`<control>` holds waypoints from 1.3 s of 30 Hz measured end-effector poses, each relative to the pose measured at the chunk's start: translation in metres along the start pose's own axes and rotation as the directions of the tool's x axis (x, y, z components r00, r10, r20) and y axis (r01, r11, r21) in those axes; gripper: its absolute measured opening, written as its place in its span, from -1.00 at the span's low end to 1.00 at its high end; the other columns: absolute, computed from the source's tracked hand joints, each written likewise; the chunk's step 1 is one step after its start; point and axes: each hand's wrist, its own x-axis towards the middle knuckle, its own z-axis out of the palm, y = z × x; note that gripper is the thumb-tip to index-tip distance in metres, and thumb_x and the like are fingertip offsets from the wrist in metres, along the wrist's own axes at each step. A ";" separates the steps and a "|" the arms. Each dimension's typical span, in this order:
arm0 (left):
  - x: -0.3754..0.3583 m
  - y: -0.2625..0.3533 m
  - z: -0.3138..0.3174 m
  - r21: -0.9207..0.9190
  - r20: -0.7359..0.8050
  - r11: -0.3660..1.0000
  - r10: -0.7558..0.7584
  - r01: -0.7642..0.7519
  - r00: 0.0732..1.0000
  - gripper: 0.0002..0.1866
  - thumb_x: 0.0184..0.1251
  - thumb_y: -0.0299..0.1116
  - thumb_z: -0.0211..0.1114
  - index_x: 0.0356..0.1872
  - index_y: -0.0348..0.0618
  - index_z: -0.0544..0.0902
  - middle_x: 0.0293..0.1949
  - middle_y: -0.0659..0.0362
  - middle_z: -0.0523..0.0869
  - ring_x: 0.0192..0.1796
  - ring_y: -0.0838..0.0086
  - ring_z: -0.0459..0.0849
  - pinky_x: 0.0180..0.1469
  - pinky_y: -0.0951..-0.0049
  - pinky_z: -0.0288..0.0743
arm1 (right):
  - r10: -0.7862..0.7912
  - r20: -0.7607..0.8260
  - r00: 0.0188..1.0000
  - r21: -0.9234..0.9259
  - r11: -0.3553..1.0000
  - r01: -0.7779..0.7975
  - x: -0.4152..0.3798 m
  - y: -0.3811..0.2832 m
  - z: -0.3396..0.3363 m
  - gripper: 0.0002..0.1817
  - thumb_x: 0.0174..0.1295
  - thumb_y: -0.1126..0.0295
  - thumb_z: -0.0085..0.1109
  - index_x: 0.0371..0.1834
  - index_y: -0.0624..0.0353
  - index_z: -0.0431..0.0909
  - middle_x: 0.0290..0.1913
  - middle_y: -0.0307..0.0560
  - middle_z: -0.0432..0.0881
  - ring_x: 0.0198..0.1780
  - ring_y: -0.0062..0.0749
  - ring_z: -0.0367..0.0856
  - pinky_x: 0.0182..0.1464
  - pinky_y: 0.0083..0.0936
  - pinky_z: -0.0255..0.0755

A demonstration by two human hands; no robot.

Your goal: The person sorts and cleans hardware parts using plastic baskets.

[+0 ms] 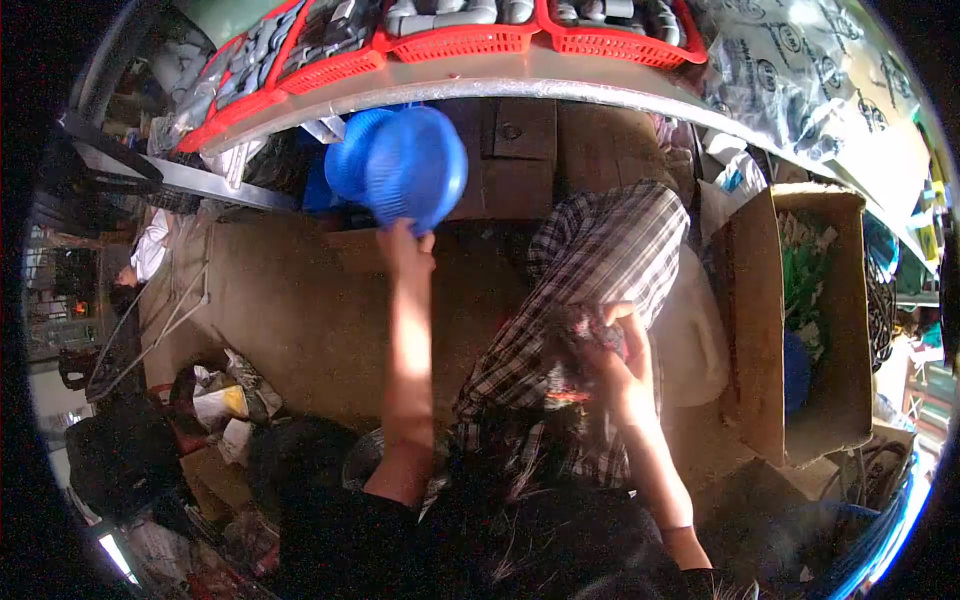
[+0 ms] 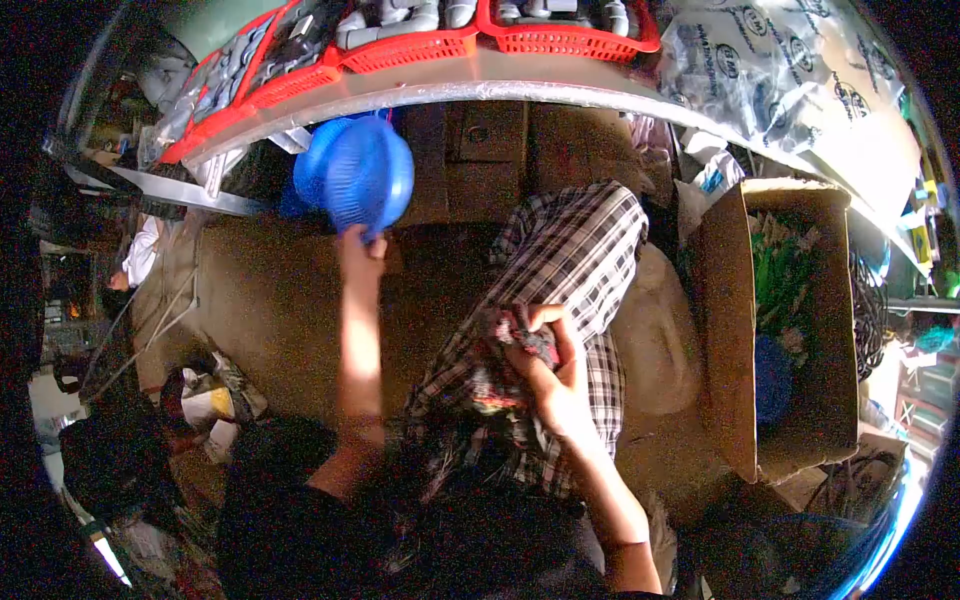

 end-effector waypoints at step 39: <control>0.159 0.048 0.059 0.781 0.621 -0.188 0.119 -0.596 0.775 -0.04 -0.15 0.32 0.14 -0.01 -0.54 0.32 0.06 -0.31 0.33 0.15 -0.09 0.27 0.19 0.04 0.06 | 0.034 -0.596 0.802 0.048 0.999 -0.007 -0.040 0.015 -0.137 -0.58 -0.02 0.34 -0.06 -0.01 0.11 0.33 -0.12 -0.09 0.42 -0.16 -0.38 0.45 -0.13 -0.50 0.39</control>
